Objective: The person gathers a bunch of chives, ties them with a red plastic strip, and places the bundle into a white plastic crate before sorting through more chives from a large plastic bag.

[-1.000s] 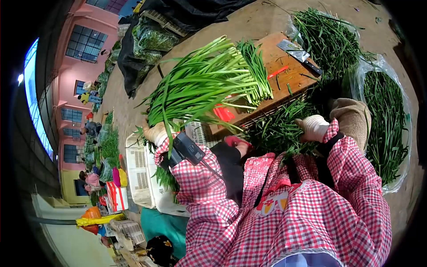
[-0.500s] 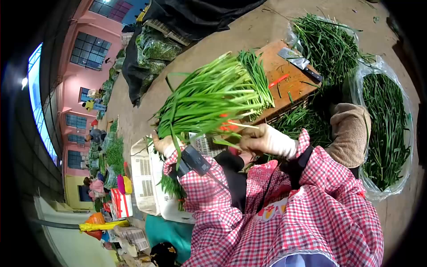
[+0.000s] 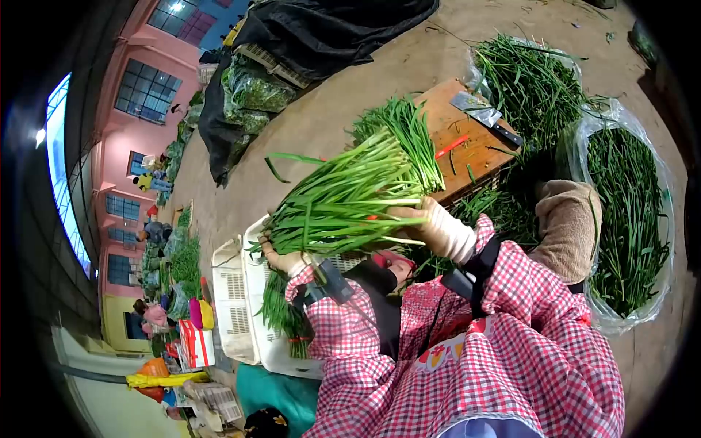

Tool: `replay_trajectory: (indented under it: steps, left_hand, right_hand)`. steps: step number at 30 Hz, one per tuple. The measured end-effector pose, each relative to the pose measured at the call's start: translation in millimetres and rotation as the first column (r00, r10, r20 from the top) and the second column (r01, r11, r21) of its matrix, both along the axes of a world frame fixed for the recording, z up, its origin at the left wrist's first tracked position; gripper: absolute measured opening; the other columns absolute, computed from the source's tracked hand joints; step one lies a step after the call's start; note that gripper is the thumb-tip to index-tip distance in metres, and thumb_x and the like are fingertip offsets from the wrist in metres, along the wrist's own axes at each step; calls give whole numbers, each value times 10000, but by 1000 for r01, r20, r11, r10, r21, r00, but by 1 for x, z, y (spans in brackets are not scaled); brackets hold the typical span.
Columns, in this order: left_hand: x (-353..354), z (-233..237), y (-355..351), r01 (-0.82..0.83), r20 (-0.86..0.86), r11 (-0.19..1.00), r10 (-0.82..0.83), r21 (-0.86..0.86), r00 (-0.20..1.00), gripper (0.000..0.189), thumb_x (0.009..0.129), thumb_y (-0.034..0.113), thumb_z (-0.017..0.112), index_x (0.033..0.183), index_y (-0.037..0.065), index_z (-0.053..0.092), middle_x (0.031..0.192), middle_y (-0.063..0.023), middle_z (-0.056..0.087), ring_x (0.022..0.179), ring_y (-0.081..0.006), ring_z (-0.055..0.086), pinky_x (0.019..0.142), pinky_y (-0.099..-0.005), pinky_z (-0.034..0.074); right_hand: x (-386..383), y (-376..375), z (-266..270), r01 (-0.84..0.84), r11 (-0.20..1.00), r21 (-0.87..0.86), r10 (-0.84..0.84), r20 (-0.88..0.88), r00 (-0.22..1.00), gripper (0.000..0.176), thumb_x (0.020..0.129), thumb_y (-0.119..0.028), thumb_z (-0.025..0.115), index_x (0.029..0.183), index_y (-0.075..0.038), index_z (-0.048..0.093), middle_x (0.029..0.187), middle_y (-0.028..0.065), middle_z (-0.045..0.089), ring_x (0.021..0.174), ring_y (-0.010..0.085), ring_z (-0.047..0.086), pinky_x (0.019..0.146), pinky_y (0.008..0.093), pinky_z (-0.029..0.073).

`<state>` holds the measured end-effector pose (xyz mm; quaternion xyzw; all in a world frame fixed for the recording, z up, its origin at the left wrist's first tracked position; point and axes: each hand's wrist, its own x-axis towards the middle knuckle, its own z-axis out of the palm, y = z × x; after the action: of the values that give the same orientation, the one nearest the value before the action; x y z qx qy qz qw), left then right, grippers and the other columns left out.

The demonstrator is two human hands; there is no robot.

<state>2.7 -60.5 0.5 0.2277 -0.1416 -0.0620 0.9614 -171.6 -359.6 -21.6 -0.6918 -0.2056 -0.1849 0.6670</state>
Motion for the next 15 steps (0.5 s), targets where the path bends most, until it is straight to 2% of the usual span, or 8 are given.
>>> replay_trajectory:
  steps: [2, 3, 4, 6, 7, 10, 13, 15]
  left_hand:
    - [4, -13, 5, -75, -65, 992, 69, -97, 996, 453, 932, 307, 475, 1296, 55, 568, 1268, -138, 602, 1209, -322, 537, 1052, -551, 391]
    - [0, -14, 4, -14, -29, 989, 10, -149, 1000, 439, 928, 297, 479, 1284, 59, 575, 1266, -136, 603, 1212, -320, 535, 1058, -551, 383]
    - [-3, -14, 4, 49, 9, 979, -48, -199, 999, 426, 923, 287, 483, 1272, 63, 582, 1263, -135, 604, 1214, -318, 533, 1064, -552, 376]
    - [19, -43, 35, 114, 35, 928, -108, -355, 993, 375, 899, 273, 520, 1199, 65, 607, 1248, -130, 612, 1212, -325, 532, 1079, -557, 352]
    - [16, -46, 37, 60, -17, 922, -72, -381, 997, 364, 890, 267, 532, 1180, 62, 612, 1247, -129, 612, 1213, -326, 531, 1083, -558, 346]
    - [-1, -32, 25, 57, -149, 801, -181, -596, 972, 489, 843, 208, 572, 1298, 29, 536, 1241, -112, 608, 1173, -293, 537, 1079, -533, 343]
    - [-1, -31, 34, 280, 26, 559, -418, -781, 908, 569, 820, 148, 567, 1364, 4, 488, 1214, -89, 612, 1106, -238, 552, 1051, -457, 380]
    - [-2, -32, 35, 242, 2, 751, -305, -614, 952, 532, 833, 145, 549, 1341, -8, 505, 1206, -82, 619, 1105, -202, 558, 1030, -377, 409]
  right_hand:
    - [-11, 18, 17, 63, 684, 726, 342, -396, 852, 296, 925, -99, 600, 1207, -17, 629, 1102, 92, 684, 982, 137, 625, 869, 298, 497]
    - [-19, 16, 25, 117, 947, 299, -49, -226, 973, 303, 909, -149, 647, 1178, -7, 644, 1078, 78, 695, 960, 136, 631, 873, 278, 492]
    - [-32, 19, 38, 87, 702, 707, 294, -399, 869, 303, 905, -169, 654, 1159, -5, 657, 1064, 59, 696, 945, 132, 628, 873, 273, 492]
    - [-38, 23, 21, 35, 679, 733, 274, -297, 915, 290, 898, -154, 654, 1150, -10, 666, 1050, 58, 701, 944, 131, 629, 878, 271, 493]
    - [-45, 15, 32, 97, 734, 673, 326, -473, 818, 291, 899, -150, 674, 1157, -15, 660, 1026, 53, 685, 920, 134, 655, 848, 273, 530]
    - [-53, -13, 13, -321, 806, 497, 540, -397, 742, 264, 903, -148, 672, 1127, -8, 674, 989, 54, 695, 882, 132, 656, 823, 278, 532]
    - [-59, -36, 8, -289, 884, 366, 440, -446, 780, 218, 903, -138, 675, 1072, 0, 691, 1004, 63, 707, 921, 128, 640, 827, 274, 518]
    - [-55, -45, 9, -61, 947, 315, 202, -439, 875, 212, 908, -128, 663, 1081, -7, 687, 985, 51, 704, 912, 111, 631, 804, 267, 517]
